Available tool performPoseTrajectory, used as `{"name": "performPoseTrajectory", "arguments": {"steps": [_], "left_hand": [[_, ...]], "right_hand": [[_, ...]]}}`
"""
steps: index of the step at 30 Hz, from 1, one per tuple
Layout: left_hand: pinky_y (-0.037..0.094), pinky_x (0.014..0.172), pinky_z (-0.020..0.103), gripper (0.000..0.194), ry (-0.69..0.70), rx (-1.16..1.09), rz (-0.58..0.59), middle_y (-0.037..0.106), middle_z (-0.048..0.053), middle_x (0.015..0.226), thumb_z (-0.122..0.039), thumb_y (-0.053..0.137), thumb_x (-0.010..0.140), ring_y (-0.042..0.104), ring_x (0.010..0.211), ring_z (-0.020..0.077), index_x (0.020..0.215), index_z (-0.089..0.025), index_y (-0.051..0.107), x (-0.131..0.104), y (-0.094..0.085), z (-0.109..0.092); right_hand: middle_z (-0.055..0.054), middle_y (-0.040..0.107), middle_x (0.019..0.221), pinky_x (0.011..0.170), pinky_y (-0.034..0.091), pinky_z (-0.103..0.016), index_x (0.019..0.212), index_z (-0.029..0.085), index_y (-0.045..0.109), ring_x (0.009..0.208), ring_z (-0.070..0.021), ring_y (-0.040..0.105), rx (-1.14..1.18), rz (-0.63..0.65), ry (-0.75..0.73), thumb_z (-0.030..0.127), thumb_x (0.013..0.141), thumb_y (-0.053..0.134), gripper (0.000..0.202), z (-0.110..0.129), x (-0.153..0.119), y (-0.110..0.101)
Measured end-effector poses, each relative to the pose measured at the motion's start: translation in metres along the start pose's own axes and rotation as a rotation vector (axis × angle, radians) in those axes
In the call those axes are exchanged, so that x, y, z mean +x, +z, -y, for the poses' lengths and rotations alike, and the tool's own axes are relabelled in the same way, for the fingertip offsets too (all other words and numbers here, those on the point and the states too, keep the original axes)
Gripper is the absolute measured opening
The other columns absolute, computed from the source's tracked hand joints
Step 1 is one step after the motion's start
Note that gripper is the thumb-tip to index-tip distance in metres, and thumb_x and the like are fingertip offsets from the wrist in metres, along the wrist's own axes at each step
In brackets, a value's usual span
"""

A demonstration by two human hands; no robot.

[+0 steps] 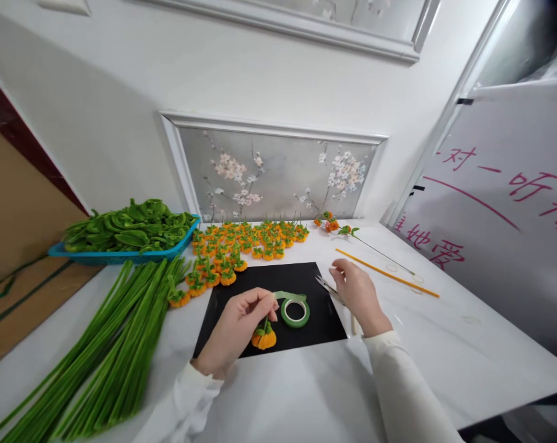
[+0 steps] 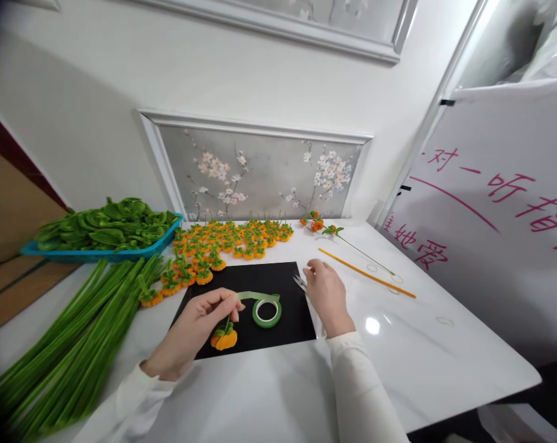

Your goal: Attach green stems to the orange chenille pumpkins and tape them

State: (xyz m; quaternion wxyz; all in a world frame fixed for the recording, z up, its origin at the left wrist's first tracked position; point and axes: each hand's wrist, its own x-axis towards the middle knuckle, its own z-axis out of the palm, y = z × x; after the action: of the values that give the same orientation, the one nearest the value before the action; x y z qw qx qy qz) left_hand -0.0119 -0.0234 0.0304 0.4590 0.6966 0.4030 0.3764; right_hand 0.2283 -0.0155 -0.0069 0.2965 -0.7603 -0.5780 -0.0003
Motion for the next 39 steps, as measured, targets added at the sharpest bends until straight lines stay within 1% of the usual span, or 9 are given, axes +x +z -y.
{"name": "performPoseTrajectory", "arguments": {"steps": [5,10,13,16,19,21,27,33,39], "left_hand": [[0.045,0.062,0.026,0.026,-0.152,-0.086,-0.004,0.071,0.005,0.079,-0.040,0.060,0.081,0.059,0.071,0.0160,0.077,-0.018,0.072,0.002,0.000,0.004],[0.036,0.047,0.022,0.028,-0.215,-0.113,-0.027,0.068,0.003,0.070,-0.042,0.067,0.074,0.048,0.052,0.0096,0.075,-0.016,0.074,0.003,0.000,0.010],[0.041,0.049,0.021,0.026,-0.274,-0.189,-0.009,0.067,0.003,0.069,-0.039,0.071,0.071,0.048,0.052,0.0083,0.077,-0.014,0.074,0.003,-0.001,0.012],[0.047,0.058,0.021,0.025,-0.332,-0.270,0.003,0.069,0.003,0.073,-0.036,0.074,0.068,0.054,0.058,0.0085,0.081,-0.014,0.074,0.004,-0.002,0.011],[0.048,0.060,0.019,0.025,-0.355,-0.312,-0.010,0.070,0.002,0.074,-0.034,0.076,0.066,0.056,0.060,0.0083,0.083,-0.015,0.072,0.004,-0.004,0.009],[0.047,0.060,0.018,0.024,-0.352,-0.332,-0.020,0.069,0.001,0.072,-0.034,0.076,0.066,0.057,0.060,0.0078,0.078,-0.015,0.069,0.004,-0.004,0.008],[0.047,0.063,0.018,0.026,-0.347,-0.345,0.011,0.067,0.001,0.075,-0.036,0.076,0.066,0.055,0.063,0.0081,0.076,-0.015,0.065,0.003,-0.005,0.008],[0.044,0.063,0.019,0.021,-0.266,-0.252,0.003,0.060,-0.001,0.069,-0.035,0.073,0.069,0.051,0.065,0.0094,0.073,-0.015,0.066,0.003,-0.004,0.008],[0.043,0.061,0.022,0.021,-0.218,-0.195,0.028,0.057,-0.002,0.066,-0.034,0.070,0.072,0.049,0.063,0.0104,0.073,-0.014,0.066,0.003,-0.001,0.009]], "right_hand": [[-0.014,0.068,0.085,0.068,0.041,-0.033,0.092,0.015,0.062,0.084,-0.0281,0.063,-0.122,0.124,0.059,0.020,0.079,0.064,0.014,-0.006,-0.006,0.015],[-0.016,0.066,0.080,0.066,0.042,-0.034,0.085,0.013,0.062,0.082,-0.0300,0.064,-0.064,0.163,0.050,0.010,0.076,0.062,0.009,-0.003,0.000,0.018],[-0.012,0.064,0.083,0.068,0.043,-0.032,0.079,0.015,0.059,0.081,-0.0249,0.063,0.031,0.142,-0.029,0.008,0.081,0.053,0.009,0.008,-0.003,0.008],[-0.004,0.062,0.084,0.057,0.044,-0.025,0.086,0.019,0.052,0.064,-0.0138,0.061,0.244,0.181,-0.147,0.021,0.093,0.040,0.014,0.030,-0.025,-0.003],[0.002,0.058,0.073,0.039,0.034,-0.020,0.089,0.022,0.043,0.042,-0.0085,0.047,0.843,0.533,-0.144,0.036,0.098,0.029,0.022,0.052,-0.061,-0.008],[0.003,0.054,0.066,0.041,0.030,-0.020,0.078,0.021,0.044,0.046,-0.0084,0.042,0.922,0.540,-0.134,0.043,0.096,0.034,0.030,0.060,-0.081,-0.005],[0.005,0.035,0.054,0.043,0.019,-0.023,0.071,0.016,0.054,0.048,-0.0087,0.028,1.060,0.610,0.213,0.060,0.089,0.035,0.051,0.060,-0.093,0.005],[0.008,0.032,0.054,0.043,0.012,-0.023,0.071,0.018,0.047,0.044,-0.0055,0.020,1.288,0.745,0.376,0.061,0.083,0.047,0.045,0.067,-0.088,0.003],[0.008,0.033,0.057,0.043,0.008,-0.022,0.069,0.018,0.044,0.043,-0.0032,0.016,1.347,0.767,0.448,0.063,0.082,0.049,0.047,0.073,-0.086,0.003]]}}
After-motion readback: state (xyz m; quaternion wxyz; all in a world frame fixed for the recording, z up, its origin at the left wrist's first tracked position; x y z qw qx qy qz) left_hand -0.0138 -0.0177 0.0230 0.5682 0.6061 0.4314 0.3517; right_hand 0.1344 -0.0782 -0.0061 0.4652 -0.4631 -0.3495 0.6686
